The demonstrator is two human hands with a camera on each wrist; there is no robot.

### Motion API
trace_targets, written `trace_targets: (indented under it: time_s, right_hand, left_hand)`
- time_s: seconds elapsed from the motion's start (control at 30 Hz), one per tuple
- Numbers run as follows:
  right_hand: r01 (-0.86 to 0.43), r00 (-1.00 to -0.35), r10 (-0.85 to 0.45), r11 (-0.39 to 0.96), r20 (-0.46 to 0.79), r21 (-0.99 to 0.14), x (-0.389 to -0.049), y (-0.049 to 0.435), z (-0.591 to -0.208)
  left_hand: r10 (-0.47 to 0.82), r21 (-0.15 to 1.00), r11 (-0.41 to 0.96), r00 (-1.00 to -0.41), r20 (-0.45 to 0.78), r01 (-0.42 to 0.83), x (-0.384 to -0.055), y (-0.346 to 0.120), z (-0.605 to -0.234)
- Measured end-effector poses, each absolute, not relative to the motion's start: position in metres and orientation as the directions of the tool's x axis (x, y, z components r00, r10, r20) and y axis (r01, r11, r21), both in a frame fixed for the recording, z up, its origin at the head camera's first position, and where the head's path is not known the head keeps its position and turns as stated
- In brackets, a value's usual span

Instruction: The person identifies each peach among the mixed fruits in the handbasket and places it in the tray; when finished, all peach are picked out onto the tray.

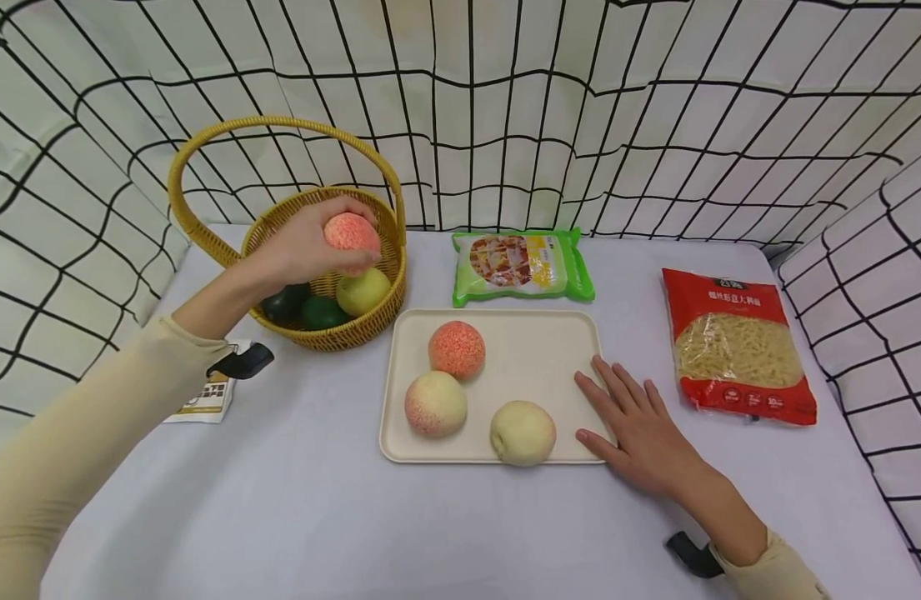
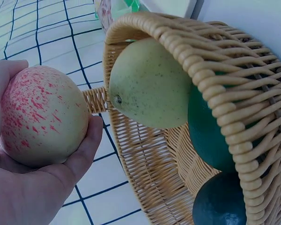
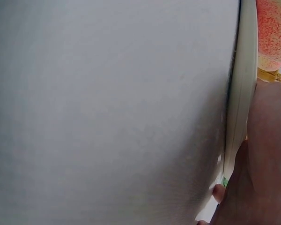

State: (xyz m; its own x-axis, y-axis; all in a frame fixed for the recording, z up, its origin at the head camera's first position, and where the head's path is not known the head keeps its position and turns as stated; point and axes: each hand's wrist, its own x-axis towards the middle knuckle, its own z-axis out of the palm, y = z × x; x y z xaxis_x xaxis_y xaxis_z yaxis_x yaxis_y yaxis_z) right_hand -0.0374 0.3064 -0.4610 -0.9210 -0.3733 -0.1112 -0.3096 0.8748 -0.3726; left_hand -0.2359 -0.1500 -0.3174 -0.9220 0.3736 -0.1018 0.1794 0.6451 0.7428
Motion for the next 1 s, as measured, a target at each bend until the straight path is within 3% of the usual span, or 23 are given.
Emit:
trace_targets:
  time_s: [1.0]
  right_hand:
    - [-0.31, -0.918, -0.377, 0.875, -0.121, -0.371, -0.039, 0.307, -0.462]
  left_hand:
    - [0.505, 0.747, 0.588, -0.862, -0.04, 0.31, -0.203, -0.117, -0.304]
